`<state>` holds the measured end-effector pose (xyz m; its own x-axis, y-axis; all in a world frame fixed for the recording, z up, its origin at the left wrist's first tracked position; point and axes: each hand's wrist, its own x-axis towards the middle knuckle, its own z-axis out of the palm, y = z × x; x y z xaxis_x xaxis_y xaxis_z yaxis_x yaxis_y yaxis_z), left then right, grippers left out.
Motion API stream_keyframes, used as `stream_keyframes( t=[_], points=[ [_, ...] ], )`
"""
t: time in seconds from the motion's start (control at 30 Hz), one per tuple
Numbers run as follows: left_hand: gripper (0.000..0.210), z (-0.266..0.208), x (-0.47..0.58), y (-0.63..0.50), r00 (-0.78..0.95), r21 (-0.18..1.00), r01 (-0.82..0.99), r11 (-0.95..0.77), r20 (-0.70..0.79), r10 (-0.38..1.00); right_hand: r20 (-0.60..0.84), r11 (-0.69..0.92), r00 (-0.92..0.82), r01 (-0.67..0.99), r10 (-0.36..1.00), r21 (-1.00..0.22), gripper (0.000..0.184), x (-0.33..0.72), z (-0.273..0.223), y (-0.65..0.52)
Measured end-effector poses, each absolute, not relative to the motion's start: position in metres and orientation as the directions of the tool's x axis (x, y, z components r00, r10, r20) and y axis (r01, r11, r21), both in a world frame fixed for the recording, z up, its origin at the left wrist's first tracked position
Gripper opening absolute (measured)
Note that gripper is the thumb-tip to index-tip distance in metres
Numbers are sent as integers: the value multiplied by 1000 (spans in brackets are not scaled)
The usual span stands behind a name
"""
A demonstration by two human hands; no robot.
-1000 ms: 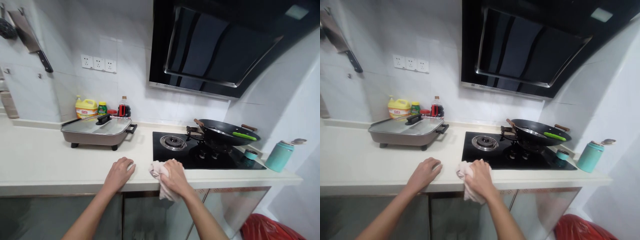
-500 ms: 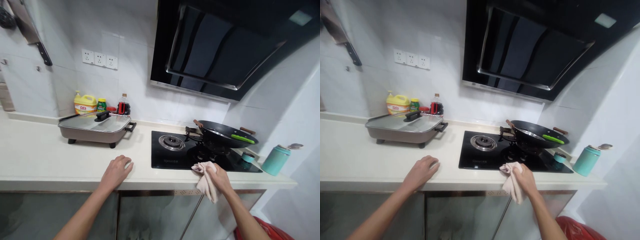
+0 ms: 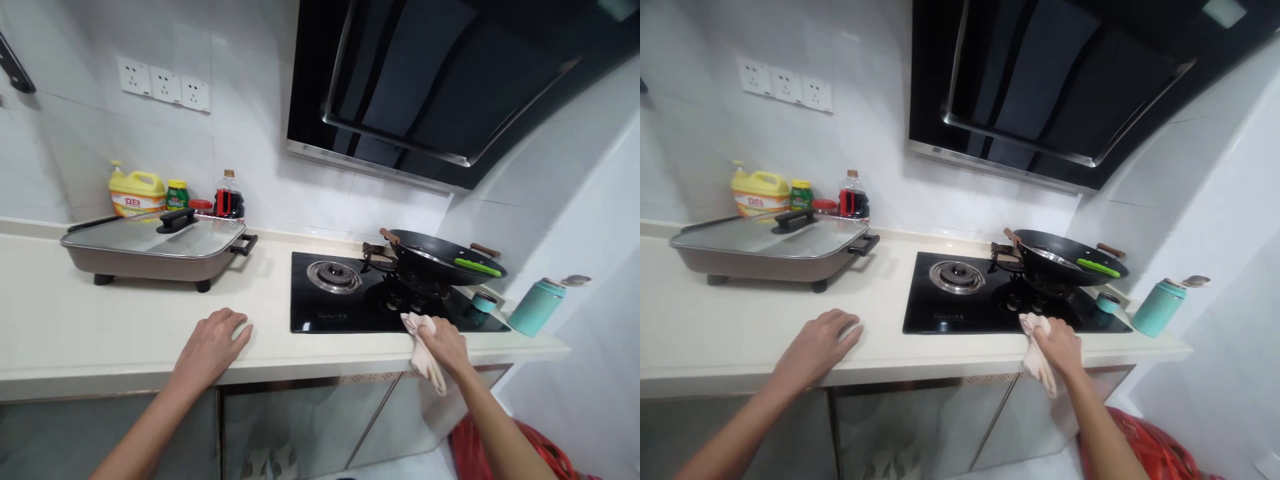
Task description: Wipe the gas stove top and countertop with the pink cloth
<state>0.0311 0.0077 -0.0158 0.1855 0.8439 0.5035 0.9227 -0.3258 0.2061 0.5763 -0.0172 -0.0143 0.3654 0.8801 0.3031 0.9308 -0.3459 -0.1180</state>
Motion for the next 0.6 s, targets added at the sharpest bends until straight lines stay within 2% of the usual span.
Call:
stream_keyframes(
  t=[0.17, 0.43, 0.53, 0.6],
  points=[
    [41, -16, 31, 9, 193, 215, 919, -331, 486, 852, 293, -249, 263, 965, 919, -85, 38, 484, 0, -22],
    [39, -19, 31, 10, 202, 184, 925, -333, 503, 840, 301, 95, -25, 971, 953, -221, 48, 330, 10, -32],
    [38, -17, 32, 8, 190, 187, 929, -319, 498, 846, 333, 185, -92, 948, 938, -260, 35, 288, 6, -32],
    [37, -15, 33, 7, 186, 187, 931, -314, 496, 848, 356, 235, -111, 915, 928, -327, 26, 270, 3, -30]
  ],
)
